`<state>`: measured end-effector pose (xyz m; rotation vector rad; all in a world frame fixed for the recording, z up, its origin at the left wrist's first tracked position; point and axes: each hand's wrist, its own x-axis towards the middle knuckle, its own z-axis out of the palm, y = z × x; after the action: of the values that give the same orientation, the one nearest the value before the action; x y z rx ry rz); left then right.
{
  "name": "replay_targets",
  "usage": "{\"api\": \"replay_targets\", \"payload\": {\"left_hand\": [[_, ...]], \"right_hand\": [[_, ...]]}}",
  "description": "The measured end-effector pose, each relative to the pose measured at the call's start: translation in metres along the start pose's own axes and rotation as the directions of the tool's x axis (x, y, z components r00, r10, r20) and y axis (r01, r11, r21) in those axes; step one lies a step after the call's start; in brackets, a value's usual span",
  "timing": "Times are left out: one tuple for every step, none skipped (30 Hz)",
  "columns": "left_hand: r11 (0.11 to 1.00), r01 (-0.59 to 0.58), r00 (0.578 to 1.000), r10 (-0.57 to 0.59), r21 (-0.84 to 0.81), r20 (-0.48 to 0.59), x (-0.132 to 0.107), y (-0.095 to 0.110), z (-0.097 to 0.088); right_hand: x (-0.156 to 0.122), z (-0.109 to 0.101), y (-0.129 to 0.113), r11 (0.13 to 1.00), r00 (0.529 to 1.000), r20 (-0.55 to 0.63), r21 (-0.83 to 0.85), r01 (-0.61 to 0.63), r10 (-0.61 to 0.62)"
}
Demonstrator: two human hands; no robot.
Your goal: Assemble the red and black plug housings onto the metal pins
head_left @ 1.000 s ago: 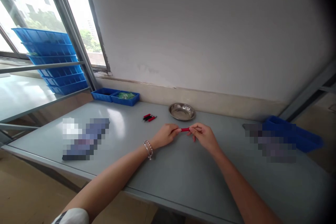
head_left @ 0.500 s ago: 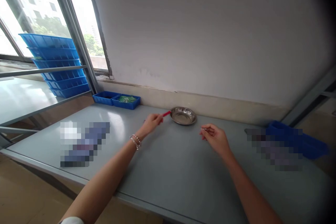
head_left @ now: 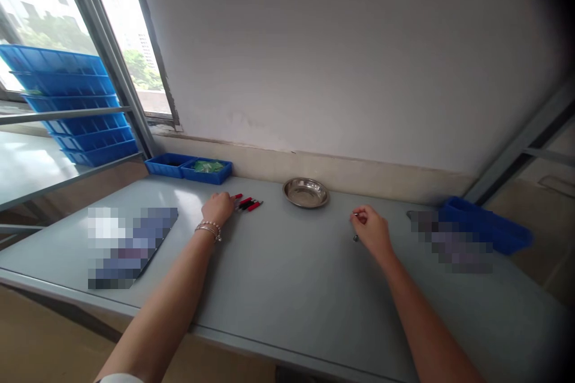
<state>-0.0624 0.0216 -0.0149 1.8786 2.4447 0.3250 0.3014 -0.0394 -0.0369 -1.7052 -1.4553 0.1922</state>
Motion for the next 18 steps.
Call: {"api": "replay_targets", "payload": {"left_hand": [[1.0,-0.006,1.0,0.006,0.001,0.006,0.0,0.0,0.0],[1.0,-0.01,1.0,0.01,0.001,0.012,0.0,-0.001,0.0],[1.0,-0.013,1.0,0.013,0.0,0.016,0.0,-0.001,0.0],[1.0,-0.014,1.0,0.014,-0.001,0.021,0.0,-0.001,0.0],[1.0,-0.013,1.0,0.013,-0.002,0.024,0.0,-0.002,0.0],[1.0,-0.01,1.0,0.01,-0.005,0.026,0.0,-0.002,0.0],[1.0,-0.007,1.0,0.007,-0.008,0.027,0.0,-0.002,0.0],[1.0,-0.006,1.0,0.007,-0.012,0.027,0.0,-0.002,0.0],[1.0,-0.01,1.0,0.01,-0.018,0.026,0.0,-0.001,0.0],[1.0,-0.019,0.999,0.019,-0.025,0.026,0.0,-0.001,0.0],[0.999,-0.033,0.999,0.034,-0.034,0.027,0.0,-0.001,0.001],[0.998,-0.05,0.998,0.051,-0.044,0.029,0.0,0.0,0.001],[0.996,-0.068,0.997,0.07,-0.054,0.031,0.0,0.001,0.002],[0.994,-0.087,0.996,0.089,-0.064,0.032,0.0,0.001,0.003],[0.992,-0.106,0.994,0.109,-0.074,0.033,0.001,0.002,0.004],[0.989,-0.125,0.991,0.128,-0.081,0.033,0.001,0.003,0.006],[0.986,-0.144,0.989,0.148,-0.088,0.032,0.001,0.004,0.007],[0.983,-0.162,0.986,0.165,-0.092,0.03,0.001,0.005,0.008]], "right_hand": [[-0.001,0.0,-0.001,0.998,0.999,0.035,-0.054,0.012,-0.011],[-0.003,0.001,-0.001,0.994,0.997,0.079,-0.106,0.03,-0.021],[-0.004,0.002,-0.001,0.986,0.992,0.123,-0.16,0.052,-0.032],[-0.005,0.004,0.0,0.974,0.986,0.161,-0.215,0.077,-0.043],[-0.007,0.005,0.001,0.958,0.98,0.192,-0.266,0.104,-0.053],[-0.008,0.007,0.003,0.942,0.975,0.215,-0.311,0.125,-0.058],[-0.009,0.008,0.005,0.928,0.971,0.231,-0.347,0.137,-0.057],[-0.01,0.009,0.007,0.917,0.969,0.24,-0.373,0.14,-0.051],[-0.01,0.01,0.008,0.911,0.969,0.243,-0.388,0.137,-0.042],[-0.011,0.011,0.009,0.909,0.97,0.242,-0.396,0.129,-0.032],[-0.011,0.011,0.01,0.91,0.97,0.241,-0.397,0.12,-0.023],[-0.011,0.012,0.01,0.913,0.97,0.243,-0.392,0.112,-0.015],[-0.011,0.012,0.01,0.917,0.968,0.25,-0.385,0.104,-0.005],[-0.011,0.012,0.01,0.921,0.966,0.259,-0.378,0.095,0.007],[-0.012,0.011,0.009,0.924,0.963,0.269,-0.372,0.086,0.018],[-0.012,0.011,0.008,0.926,0.96,0.278,-0.368,0.077,0.031],[-0.012,0.011,0.007,0.928,0.958,0.285,-0.366,0.069,0.041],[-0.012,0.011,0.006,0.929,0.957,0.288,-0.366,0.063,0.049]]}}
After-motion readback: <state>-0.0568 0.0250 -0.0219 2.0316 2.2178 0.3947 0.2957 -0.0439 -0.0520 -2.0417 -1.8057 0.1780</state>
